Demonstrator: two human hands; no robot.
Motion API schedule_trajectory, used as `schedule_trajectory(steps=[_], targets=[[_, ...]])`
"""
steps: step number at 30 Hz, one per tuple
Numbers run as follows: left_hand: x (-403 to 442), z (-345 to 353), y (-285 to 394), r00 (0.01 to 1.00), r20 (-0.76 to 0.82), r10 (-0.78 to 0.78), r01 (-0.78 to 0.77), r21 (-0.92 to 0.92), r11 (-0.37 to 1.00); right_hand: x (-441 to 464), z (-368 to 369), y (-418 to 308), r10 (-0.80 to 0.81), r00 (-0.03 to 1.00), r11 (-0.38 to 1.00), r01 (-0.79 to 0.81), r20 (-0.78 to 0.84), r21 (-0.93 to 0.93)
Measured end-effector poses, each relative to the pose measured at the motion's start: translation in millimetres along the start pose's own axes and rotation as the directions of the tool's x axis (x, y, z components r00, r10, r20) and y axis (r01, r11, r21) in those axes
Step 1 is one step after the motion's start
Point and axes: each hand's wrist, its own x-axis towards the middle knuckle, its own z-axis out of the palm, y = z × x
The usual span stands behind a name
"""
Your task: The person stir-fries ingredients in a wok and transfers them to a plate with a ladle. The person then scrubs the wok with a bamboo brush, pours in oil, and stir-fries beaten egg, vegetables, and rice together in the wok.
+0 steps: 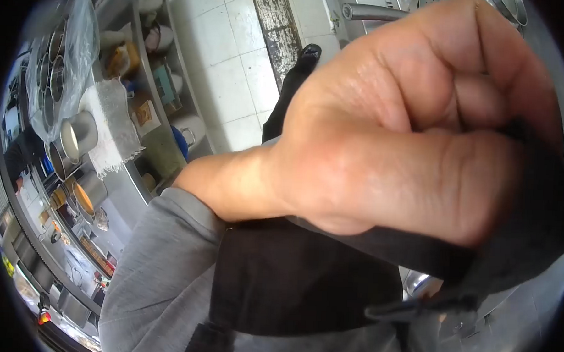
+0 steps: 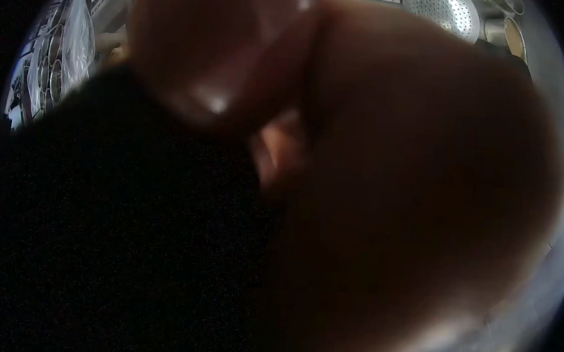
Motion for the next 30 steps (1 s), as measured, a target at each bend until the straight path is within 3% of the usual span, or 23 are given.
schedule_trajectory(steps=[2, 6, 7, 9, 10, 12, 14, 15, 16, 17, 18, 19, 20, 21, 22, 24, 26, 28, 30], targets=[[10, 2, -4, 1.0, 0.008, -0.008, 0.008, 0.006, 1.0, 2, -3, -23, -0.019, 0.999, 0.953, 0.008, -0.034, -0.303], [26, 5, -11, 0.999, 0.001, -0.035, 0.035, 0.033, 0.999, 17, -4, -46, -0.011, 0.998, 0.987, 0.02, 0.054, -0.159], [-3, -2, 6, 1.0, -0.002, -0.029, 0.029, 0.039, 0.999, -16, -1, -11, -0.011, 0.998, 0.988, 0.02, 0.06, -0.154], [-2, -4, 4, 0.999, 0.011, -0.034, 0.033, 0.061, 0.998, 25, 2, 56, -0.35, 0.937, 0.893, 0.337, 0.012, -0.298], [-2, -5, 5, 0.999, 0.001, -0.051, 0.051, 0.074, 0.996, 23, 4, 53, -0.426, 0.905, 0.874, 0.405, -0.022, -0.269], [0, -11, 6, 0.994, -0.059, -0.096, 0.103, 0.126, 0.987, 20, 10, 76, -0.312, 0.948, 0.902, 0.315, 0.058, -0.294], [6, -32, 6, 0.962, -0.226, -0.156, 0.224, 0.317, 0.922, 43, 25, 102, -0.137, 0.986, 0.947, 0.158, 0.093, -0.279], [12, -49, 5, 0.916, -0.369, -0.159, 0.333, 0.478, 0.812, 47, 22, 86, -0.181, 0.983, 0.952, 0.185, 0.038, -0.242], [15, -68, 1, 0.863, -0.497, -0.094, 0.453, 0.676, 0.582, 51, 19, 71, -0.225, 0.974, 0.954, 0.216, -0.018, -0.209], [11, -113, -9, 0.893, -0.45, 0.013, 0.415, 0.834, 0.364, 28, 26, 22, -0.384, 0.916, 0.914, 0.36, -0.113, -0.189], [-3, -183, -17, 0.887, -0.461, 0.017, 0.455, 0.881, 0.13, 28, 30, -7, -0.319, 0.942, 0.926, 0.288, -0.101, -0.245], [-33, -278, -26, 0.857, -0.512, -0.06, 0.516, 0.851, 0.102, 34, 34, -29, -0.253, 0.964, 0.931, 0.22, -0.083, -0.293], [-61, -333, -29, 0.851, -0.511, -0.123, 0.386, 0.767, -0.512, 38, 39, -44, -0.275, 0.957, 0.93, 0.241, -0.09, -0.277], [-113, -432, -32, 0.629, -0.747, -0.213, 0.369, 0.529, -0.764, 40, 46, -63, -0.303, 0.949, 0.926, 0.272, -0.084, -0.262], [-149, -440, -18, 0.458, -0.85, -0.261, 0.309, 0.427, -0.85, 42, 43, -65, -0.304, 0.947, 0.932, 0.273, -0.104, -0.237], [-190, -408, 9, 0.41, -0.877, -0.25, 0.442, 0.431, -0.787, 44, 39, -68, -0.327, 0.944, 0.936, 0.316, -0.049, -0.156], [-188, -374, 10, 0.469, -0.852, -0.233, 0.565, 0.492, -0.662, 45, 22, -43, -0.362, 0.932, 0.932, 0.361, -0.009, -0.032], [-148, -328, -9, 0.539, -0.807, -0.241, 0.567, 0.559, -0.605, 56, 4, -23, -0.39, 0.921, 0.919, 0.388, 0.013, 0.064], [-85, -264, -44, 0.801, -0.572, -0.175, 0.529, 0.814, -0.242, 81, -16, -9, -0.348, 0.937, 0.934, 0.348, 0.015, -0.081]])
